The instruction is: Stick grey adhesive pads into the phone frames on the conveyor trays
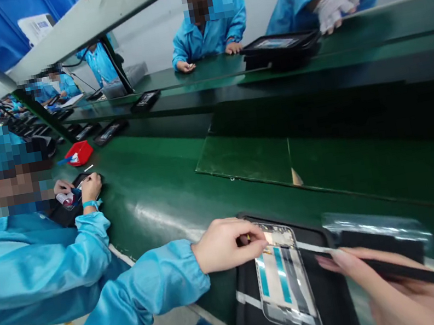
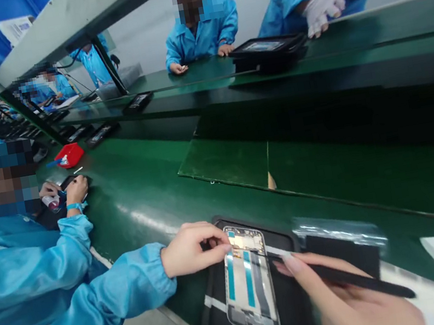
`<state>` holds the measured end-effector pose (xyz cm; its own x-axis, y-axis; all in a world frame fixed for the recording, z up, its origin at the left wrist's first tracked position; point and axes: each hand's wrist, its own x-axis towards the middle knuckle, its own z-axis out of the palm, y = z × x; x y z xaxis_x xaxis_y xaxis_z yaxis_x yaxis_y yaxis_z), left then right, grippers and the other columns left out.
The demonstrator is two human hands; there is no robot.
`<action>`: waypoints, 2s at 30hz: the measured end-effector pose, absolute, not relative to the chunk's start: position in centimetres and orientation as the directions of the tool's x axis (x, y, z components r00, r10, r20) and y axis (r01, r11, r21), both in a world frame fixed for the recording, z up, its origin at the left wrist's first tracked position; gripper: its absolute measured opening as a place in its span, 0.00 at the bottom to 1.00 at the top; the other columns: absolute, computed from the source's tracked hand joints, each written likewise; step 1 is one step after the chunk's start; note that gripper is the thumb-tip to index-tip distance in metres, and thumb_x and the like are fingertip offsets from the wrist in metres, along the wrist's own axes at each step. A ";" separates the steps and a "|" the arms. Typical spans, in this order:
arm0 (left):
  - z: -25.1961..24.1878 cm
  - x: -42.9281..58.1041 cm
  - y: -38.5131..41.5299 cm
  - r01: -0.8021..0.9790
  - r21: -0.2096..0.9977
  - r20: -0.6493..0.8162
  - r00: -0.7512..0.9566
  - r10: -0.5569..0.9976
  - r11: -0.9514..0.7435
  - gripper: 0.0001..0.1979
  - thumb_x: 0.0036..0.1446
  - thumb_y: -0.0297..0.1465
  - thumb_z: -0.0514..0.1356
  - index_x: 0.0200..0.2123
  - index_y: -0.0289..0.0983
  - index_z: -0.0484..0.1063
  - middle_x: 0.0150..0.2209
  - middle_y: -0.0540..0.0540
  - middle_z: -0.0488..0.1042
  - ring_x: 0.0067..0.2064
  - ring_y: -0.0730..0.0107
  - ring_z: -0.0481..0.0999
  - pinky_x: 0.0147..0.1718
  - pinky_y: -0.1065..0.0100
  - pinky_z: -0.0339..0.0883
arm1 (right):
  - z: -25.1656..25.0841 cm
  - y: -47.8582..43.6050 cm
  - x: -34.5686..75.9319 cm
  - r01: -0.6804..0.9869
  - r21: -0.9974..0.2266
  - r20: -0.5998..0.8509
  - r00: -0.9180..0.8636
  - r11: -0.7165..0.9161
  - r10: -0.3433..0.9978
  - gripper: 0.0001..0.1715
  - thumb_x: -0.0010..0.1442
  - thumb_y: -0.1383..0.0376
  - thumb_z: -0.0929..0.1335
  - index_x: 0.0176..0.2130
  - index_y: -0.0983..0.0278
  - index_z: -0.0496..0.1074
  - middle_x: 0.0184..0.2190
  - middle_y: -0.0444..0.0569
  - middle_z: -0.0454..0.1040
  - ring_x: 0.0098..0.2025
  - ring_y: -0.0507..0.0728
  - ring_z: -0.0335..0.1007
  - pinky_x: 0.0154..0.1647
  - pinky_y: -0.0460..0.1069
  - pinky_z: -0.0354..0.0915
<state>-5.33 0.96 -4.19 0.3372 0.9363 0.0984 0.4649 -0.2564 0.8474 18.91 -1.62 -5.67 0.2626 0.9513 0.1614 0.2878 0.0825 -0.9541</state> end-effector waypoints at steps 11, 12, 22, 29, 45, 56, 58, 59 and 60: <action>-6.3 -6.9 0.6 0.653 0.326 0.388 0.568 0.726 -0.684 0.07 0.63 0.30 0.58 0.41 0.37 0.76 0.37 0.44 0.77 0.40 0.64 0.72 0.38 0.62 0.64 | -5.4 -0.9 16.0 0.084 -0.975 -0.188 0.174 -0.204 0.967 0.18 0.52 0.52 0.77 0.31 0.65 0.79 0.26 0.51 0.82 0.30 0.62 0.82 0.36 0.55 0.80; -6.5 -7.1 0.7 0.647 0.320 0.381 0.581 0.719 -0.692 0.07 0.63 0.30 0.58 0.42 0.36 0.75 0.37 0.44 0.77 0.40 0.63 0.72 0.38 0.62 0.64 | -5.3 -0.9 15.8 0.093 -0.970 -0.205 0.179 -0.224 0.962 0.18 0.52 0.52 0.77 0.31 0.65 0.79 0.26 0.50 0.82 0.30 0.62 0.82 0.36 0.54 0.80; -6.5 -6.7 0.6 0.636 0.283 0.343 0.632 0.695 -0.718 0.09 0.64 0.29 0.56 0.43 0.36 0.76 0.39 0.42 0.75 0.40 0.61 0.71 0.36 0.61 0.63 | -4.8 -1.0 14.8 0.216 -0.953 -0.186 0.141 -0.214 0.972 0.15 0.53 0.55 0.76 0.31 0.64 0.79 0.27 0.49 0.82 0.29 0.59 0.80 0.32 0.51 0.77; -6.2 -6.4 0.7 0.638 0.269 0.349 0.634 0.690 -0.722 0.09 0.65 0.29 0.55 0.40 0.35 0.76 0.38 0.42 0.75 0.39 0.61 0.70 0.34 0.61 0.62 | -4.8 -1.1 14.6 0.302 -0.931 -0.160 0.163 -0.204 0.974 0.13 0.55 0.56 0.76 0.31 0.64 0.80 0.27 0.48 0.81 0.28 0.57 0.78 0.28 0.49 0.74; -6.5 -6.6 0.5 0.636 0.268 0.325 0.647 0.689 -0.724 0.08 0.64 0.28 0.56 0.42 0.35 0.75 0.39 0.42 0.75 0.41 0.59 0.72 0.36 0.60 0.64 | -5.0 -1.3 14.4 0.321 -0.931 -0.128 0.164 -0.175 0.978 0.11 0.55 0.57 0.76 0.30 0.63 0.80 0.29 0.48 0.82 0.29 0.57 0.79 0.29 0.49 0.75; -5.9 -6.3 0.5 0.620 0.217 0.325 0.682 0.655 -0.754 0.11 0.65 0.30 0.56 0.47 0.36 0.75 0.43 0.41 0.76 0.47 0.56 0.72 0.41 0.58 0.65 | -5.3 -1.3 14.5 0.323 -0.937 -0.087 0.148 -0.131 0.985 0.09 0.56 0.59 0.75 0.32 0.62 0.79 0.31 0.47 0.82 0.30 0.57 0.79 0.30 0.49 0.75; -5.8 -6.3 0.5 0.614 0.175 0.322 0.703 0.634 -0.770 0.12 0.65 0.30 0.57 0.48 0.36 0.76 0.44 0.41 0.76 0.47 0.55 0.71 0.42 0.57 0.65 | -5.7 -1.3 14.6 0.314 -0.942 -0.082 0.131 -0.119 0.988 0.08 0.57 0.59 0.75 0.32 0.62 0.79 0.31 0.47 0.82 0.31 0.56 0.79 0.31 0.49 0.75; -5.7 -6.3 0.5 0.612 0.147 0.318 0.714 0.624 -0.777 0.12 0.65 0.30 0.57 0.48 0.36 0.76 0.44 0.41 0.76 0.47 0.55 0.71 0.42 0.57 0.65 | -5.8 -1.3 14.6 0.310 -0.944 -0.080 0.123 -0.115 0.989 0.08 0.57 0.59 0.75 0.33 0.63 0.79 0.32 0.47 0.82 0.31 0.56 0.80 0.32 0.49 0.75; -5.5 -6.2 0.5 0.612 0.118 0.312 0.725 0.614 -0.782 0.12 0.65 0.30 0.57 0.48 0.36 0.76 0.44 0.41 0.76 0.47 0.55 0.72 0.42 0.56 0.65 | -5.8 -1.4 14.6 0.303 -0.946 -0.079 0.119 -0.112 0.990 0.08 0.57 0.60 0.75 0.33 0.63 0.79 0.32 0.47 0.82 0.31 0.56 0.80 0.32 0.49 0.76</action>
